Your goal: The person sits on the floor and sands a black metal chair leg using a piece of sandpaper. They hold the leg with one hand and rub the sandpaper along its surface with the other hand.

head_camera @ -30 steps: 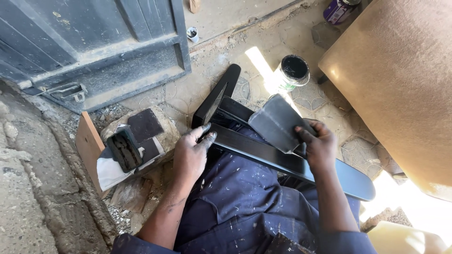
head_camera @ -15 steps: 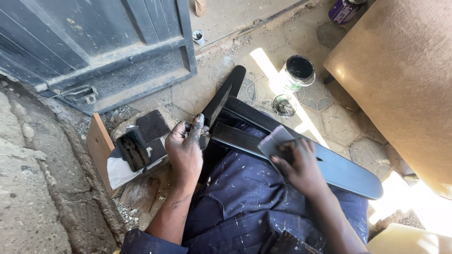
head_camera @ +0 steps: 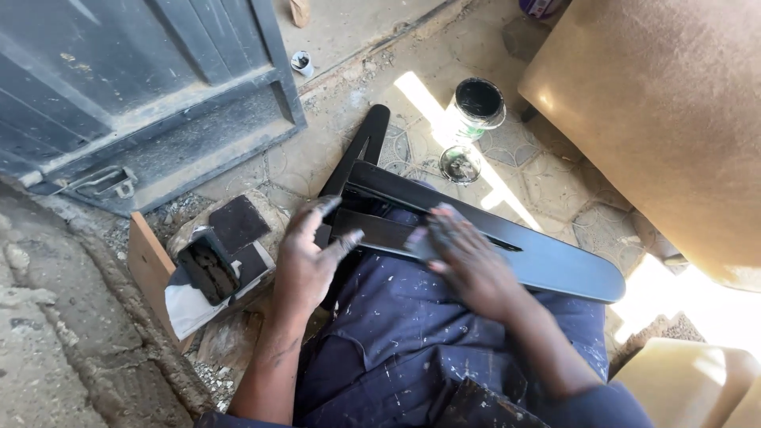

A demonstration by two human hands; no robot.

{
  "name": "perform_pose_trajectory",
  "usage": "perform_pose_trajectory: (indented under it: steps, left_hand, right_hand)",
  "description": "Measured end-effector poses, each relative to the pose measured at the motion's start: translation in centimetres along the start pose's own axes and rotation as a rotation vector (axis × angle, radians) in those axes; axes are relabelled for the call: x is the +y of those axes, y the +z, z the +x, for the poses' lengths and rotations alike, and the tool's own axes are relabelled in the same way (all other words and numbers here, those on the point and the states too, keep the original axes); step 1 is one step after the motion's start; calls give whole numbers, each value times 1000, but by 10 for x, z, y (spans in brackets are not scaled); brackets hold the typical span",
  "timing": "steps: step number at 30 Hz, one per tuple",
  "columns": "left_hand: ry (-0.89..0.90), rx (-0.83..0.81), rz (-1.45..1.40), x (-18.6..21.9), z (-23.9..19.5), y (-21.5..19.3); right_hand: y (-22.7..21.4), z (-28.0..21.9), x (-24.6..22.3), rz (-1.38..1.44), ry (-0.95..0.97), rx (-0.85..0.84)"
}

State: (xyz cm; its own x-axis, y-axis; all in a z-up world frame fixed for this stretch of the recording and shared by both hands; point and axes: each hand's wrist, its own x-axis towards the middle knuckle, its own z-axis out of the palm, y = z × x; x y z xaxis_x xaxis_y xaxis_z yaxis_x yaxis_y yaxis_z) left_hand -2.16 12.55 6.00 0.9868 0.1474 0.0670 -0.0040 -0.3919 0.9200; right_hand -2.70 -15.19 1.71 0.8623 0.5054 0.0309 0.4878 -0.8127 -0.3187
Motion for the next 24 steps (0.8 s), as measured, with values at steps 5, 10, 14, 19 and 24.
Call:
perform_pose_trajectory:
  steps: [5, 10, 14, 19, 24]
  left_hand:
    - [-94, -192, -27, -27, 6, 0]
    - [-161, -230, -219, -38, 13, -14]
    - [-204, -249, -348, -86, 17, -5]
    - [-228, -210, -377, -107, 11, 15]
    - [-264, -212, -351, -92, 0, 11]
  right_hand:
    - [-9, -104, 73, 57, 398, -68]
    - [-9, -126, 93, 115, 573, -22]
    - [-15, -72, 47, 122, 434, -37]
    - [-12, 10, -12, 125, 182, -67]
    - [-34, 45, -56, 276, 243, 56]
